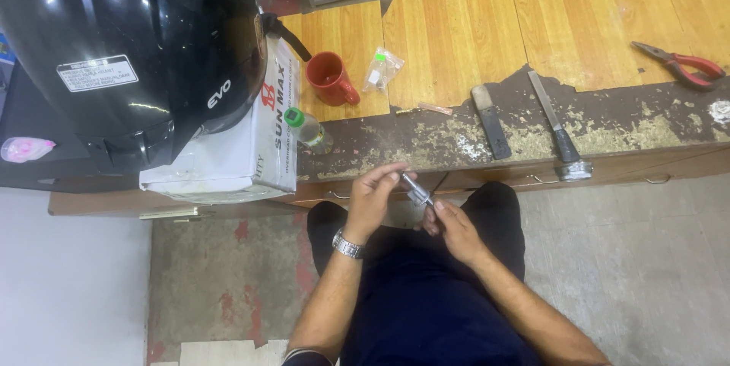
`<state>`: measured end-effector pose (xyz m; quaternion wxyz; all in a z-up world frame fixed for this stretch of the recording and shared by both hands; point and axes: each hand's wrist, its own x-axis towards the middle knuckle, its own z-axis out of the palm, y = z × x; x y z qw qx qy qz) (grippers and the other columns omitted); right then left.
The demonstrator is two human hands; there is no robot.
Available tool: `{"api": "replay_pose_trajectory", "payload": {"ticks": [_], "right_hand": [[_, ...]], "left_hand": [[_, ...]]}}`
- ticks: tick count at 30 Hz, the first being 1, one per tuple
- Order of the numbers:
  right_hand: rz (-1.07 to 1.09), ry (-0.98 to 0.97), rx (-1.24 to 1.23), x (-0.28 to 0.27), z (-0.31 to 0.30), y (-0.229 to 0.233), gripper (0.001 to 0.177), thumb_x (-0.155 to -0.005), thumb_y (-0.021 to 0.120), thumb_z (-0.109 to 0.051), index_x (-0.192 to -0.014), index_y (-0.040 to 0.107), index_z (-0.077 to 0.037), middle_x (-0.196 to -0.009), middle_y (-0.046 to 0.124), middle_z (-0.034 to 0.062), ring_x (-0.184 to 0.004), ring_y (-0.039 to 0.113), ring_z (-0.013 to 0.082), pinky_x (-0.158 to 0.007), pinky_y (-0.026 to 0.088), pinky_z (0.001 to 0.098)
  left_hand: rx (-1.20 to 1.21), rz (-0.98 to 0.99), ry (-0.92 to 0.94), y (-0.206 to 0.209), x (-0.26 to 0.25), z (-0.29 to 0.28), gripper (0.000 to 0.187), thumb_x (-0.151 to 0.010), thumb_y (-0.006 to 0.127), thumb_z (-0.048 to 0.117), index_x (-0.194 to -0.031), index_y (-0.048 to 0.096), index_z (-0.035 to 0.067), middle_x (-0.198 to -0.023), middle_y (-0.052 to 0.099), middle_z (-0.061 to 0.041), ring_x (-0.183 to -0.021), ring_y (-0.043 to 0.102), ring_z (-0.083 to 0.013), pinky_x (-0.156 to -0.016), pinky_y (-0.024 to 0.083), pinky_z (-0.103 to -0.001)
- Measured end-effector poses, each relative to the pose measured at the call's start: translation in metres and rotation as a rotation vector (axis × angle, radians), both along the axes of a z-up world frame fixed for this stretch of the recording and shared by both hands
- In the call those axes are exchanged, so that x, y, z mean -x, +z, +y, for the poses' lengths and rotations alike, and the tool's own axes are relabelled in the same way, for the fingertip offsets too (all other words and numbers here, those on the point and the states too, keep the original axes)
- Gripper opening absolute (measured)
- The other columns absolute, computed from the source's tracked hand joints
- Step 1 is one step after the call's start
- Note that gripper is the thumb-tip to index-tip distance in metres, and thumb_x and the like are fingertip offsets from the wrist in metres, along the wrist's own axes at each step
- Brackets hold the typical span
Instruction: Refining a small metal lock component using a bench grinder and a hand file at a workbench.
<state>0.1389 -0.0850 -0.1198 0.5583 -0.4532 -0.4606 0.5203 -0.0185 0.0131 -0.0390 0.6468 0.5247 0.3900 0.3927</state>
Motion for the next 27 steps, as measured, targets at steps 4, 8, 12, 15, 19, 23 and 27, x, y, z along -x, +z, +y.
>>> {"api": "replay_pose_trajectory", "payload": {"ticks": [4, 8, 12, 15, 19, 23, 27], "right_hand": [[0.526, 0.154, 0.090, 0.001, -0.003, 0.003, 0.042, -0.111, 0.031, -0.035, -0.075, 0.040, -0.016, -0.056, 0.032, -0.0038, -0.054, 0.041, 0.0177, -0.062, 0.046, 0.0349], [0.792, 0.285, 0.112, -0.003, -0.005, 0.005, 0.038, -0.108, 0.030, -0.034, -0.073, 0.031, -0.019, -0.055, 0.027, -0.0049, -0.055, 0.039, 0.0190, -0.069, 0.051, 0.0430], [0.837, 0.317, 0.122, -0.005, -0.004, -0.007, 0.040, -0.108, 0.031, -0.037, -0.072, 0.032, -0.020, -0.053, 0.028, -0.0044, -0.055, 0.041, 0.0186, -0.074, 0.055, 0.0473], [0.829, 0.323, 0.123, -0.005, -0.003, -0.005, 0.040, -0.107, 0.032, -0.038, -0.072, 0.032, -0.020, -0.053, 0.027, -0.0049, -0.055, 0.041, 0.0182, -0.074, 0.055, 0.0472], [0.738, 0.311, 0.062, -0.004, -0.003, 0.000, 0.039, -0.108, 0.030, -0.036, -0.073, 0.033, -0.019, -0.054, 0.027, -0.0032, -0.054, 0.039, 0.0212, -0.065, 0.051, 0.0413], [0.675, 0.286, 0.044, -0.004, -0.003, -0.001, 0.040, -0.109, 0.028, -0.034, -0.073, 0.034, -0.019, -0.053, 0.029, -0.0037, -0.052, 0.040, 0.0209, -0.061, 0.048, 0.0374], [0.675, 0.297, 0.038, -0.006, -0.003, -0.004, 0.041, -0.109, 0.029, -0.035, -0.072, 0.033, -0.019, -0.053, 0.029, -0.0032, -0.052, 0.040, 0.0211, -0.061, 0.050, 0.0382]], "left_hand": [[-0.079, 0.190, 0.106, 0.006, 0.007, 0.005, 0.030, -0.102, 0.055, 0.023, -0.100, 0.076, 0.002, -0.085, 0.077, -0.019, -0.086, 0.074, -0.0269, -0.085, 0.057, -0.040], [-0.151, 0.290, 0.211, 0.003, 0.014, 0.011, 0.030, -0.103, 0.060, 0.028, -0.085, 0.074, 0.007, -0.079, 0.078, -0.012, -0.084, 0.075, -0.0252, -0.085, 0.055, -0.039], [-0.158, 0.135, 0.098, 0.015, 0.014, 0.002, 0.032, -0.098, 0.064, 0.017, -0.126, 0.062, 0.000, -0.099, 0.074, -0.023, -0.097, 0.072, -0.0341, -0.091, 0.055, -0.046], [-0.141, 0.083, -0.039, 0.014, 0.016, 0.001, 0.031, -0.099, 0.065, 0.018, -0.123, 0.067, -0.001, -0.099, 0.075, -0.022, -0.100, 0.073, -0.0326, -0.093, 0.055, -0.046], [-0.097, 0.190, -0.106, 0.017, 0.017, 0.003, 0.027, -0.097, 0.071, 0.026, -0.112, 0.075, 0.004, -0.093, 0.077, -0.018, -0.095, 0.073, -0.0266, -0.089, 0.056, -0.043], [-0.117, 0.359, 0.059, 0.016, 0.016, 0.002, 0.021, -0.098, 0.070, 0.028, -0.095, 0.078, 0.008, -0.081, 0.078, -0.011, -0.086, 0.075, -0.0248, -0.082, 0.057, -0.040], [-0.157, 0.391, 0.173, 0.008, 0.027, 0.008, 0.027, -0.102, 0.062, 0.030, -0.089, 0.075, 0.011, -0.074, 0.076, -0.009, -0.078, 0.073, -0.0226, -0.078, 0.055, -0.037]]}}
